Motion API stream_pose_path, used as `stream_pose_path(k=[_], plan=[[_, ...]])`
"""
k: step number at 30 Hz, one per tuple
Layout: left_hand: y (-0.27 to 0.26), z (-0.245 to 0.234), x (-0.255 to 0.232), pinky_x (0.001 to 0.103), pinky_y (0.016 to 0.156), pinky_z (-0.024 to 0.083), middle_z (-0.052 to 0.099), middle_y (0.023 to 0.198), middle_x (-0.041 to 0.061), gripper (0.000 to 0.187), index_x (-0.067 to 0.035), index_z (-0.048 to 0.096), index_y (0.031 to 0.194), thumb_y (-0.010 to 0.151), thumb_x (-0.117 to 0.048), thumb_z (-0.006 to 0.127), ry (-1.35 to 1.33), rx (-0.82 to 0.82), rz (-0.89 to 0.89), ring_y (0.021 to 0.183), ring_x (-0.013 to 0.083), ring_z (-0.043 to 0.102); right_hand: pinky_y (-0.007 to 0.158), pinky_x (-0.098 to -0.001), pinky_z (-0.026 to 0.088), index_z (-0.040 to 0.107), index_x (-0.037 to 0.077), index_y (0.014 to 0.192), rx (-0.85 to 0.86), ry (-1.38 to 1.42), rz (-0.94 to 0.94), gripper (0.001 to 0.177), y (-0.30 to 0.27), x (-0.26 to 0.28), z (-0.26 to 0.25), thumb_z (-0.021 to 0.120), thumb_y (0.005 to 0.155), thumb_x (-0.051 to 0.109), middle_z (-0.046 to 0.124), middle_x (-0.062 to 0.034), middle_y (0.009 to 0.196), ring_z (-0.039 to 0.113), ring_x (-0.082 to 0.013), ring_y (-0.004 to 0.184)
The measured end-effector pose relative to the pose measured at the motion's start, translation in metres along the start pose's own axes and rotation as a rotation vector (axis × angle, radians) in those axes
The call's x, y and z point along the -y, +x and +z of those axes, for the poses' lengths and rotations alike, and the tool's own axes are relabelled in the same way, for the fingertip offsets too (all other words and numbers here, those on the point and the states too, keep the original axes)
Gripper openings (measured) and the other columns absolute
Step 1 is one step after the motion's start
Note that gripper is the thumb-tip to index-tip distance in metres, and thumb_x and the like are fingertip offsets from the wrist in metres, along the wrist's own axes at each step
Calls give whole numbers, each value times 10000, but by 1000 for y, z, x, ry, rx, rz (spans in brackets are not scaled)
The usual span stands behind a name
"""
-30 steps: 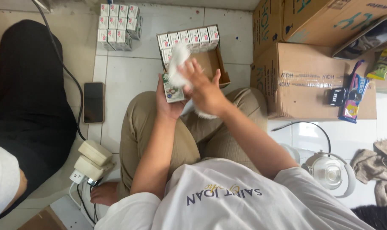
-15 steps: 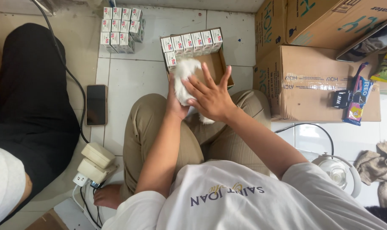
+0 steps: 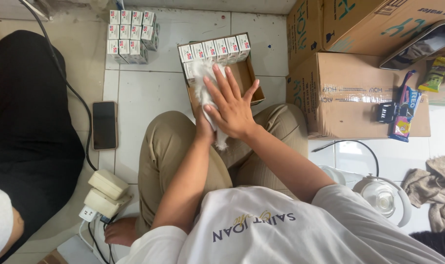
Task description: Cleaning small product boxes with a cloth and organizing them into a larger container
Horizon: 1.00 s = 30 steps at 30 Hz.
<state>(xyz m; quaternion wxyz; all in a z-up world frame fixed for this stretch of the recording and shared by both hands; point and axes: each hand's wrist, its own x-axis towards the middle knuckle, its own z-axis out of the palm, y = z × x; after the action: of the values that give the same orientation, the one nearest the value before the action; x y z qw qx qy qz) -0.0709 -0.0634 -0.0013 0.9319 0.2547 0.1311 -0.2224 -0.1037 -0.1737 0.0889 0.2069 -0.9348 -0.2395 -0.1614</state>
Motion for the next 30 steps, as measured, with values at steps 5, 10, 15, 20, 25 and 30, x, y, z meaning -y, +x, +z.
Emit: stream_pose_path(k=[5, 10, 15, 20, 25, 30], plan=[[6, -71, 4, 388, 524, 421, 678, 947, 118, 737, -106, 643, 1150, 852, -759, 476, 10, 8, 28, 722, 195, 617, 927, -582, 287, 659, 139, 1060, -161, 252, -40, 308, 20, -6, 18, 600, 1027, 439, 594, -58, 981, 600, -295, 941], [-21, -99, -4, 385, 580, 431, 675, 995, 124, 723, -91, 627, 1189, 876, -725, 474, 14, 6, 48, 778, 199, 619, 653, -418, 490, 626, 149, 744, -253, 326, 46, 368, 38, -12, 16, 624, 1038, 372, 579, -31, 741, 627, -304, 698], [-29, -97, -11, 382, 636, 442, 672, 1043, 130, 710, -77, 611, 1228, 901, -691, 472, 34, 33, 56, 835, 203, 621, 641, -430, 484, 532, 89, 793, -332, 309, 15, 382, 59, -2, 2, 572, 1082, 336, 508, -105, 743, 597, -367, 729], [1, -5, -21, 379, 692, 453, 668, 1091, 136, 698, -62, 595, 1267, 926, -658, 470, 51, 42, 73, 891, 207, 624, 971, -470, 446, 584, 73, 1355, -232, 160, -111, 417, 48, 6, 9, 542, 1069, 374, 600, -130, 1247, 553, -381, 1189], [4, 5, -17, 377, 748, 463, 665, 1138, 142, 687, -47, 579, 1306, 951, -624, 467, 49, 35, 74, 947, 211, 626, 798, -456, 513, 624, 103, 1218, -131, 65, -111, 425, 49, -7, 12, 601, 997, 465, 584, -87, 980, 617, -334, 992], [-4, 4, -16, 374, 804, 474, 662, 1186, 148, 676, -32, 563, 1346, 975, -590, 465, 60, 35, 72, 1003, 216, 629, 578, -462, 547, 571, 114, 772, -92, 19, 7, 449, 62, -22, 5, 610, 1043, 469, 622, -98, 745, 686, -369, 707]])
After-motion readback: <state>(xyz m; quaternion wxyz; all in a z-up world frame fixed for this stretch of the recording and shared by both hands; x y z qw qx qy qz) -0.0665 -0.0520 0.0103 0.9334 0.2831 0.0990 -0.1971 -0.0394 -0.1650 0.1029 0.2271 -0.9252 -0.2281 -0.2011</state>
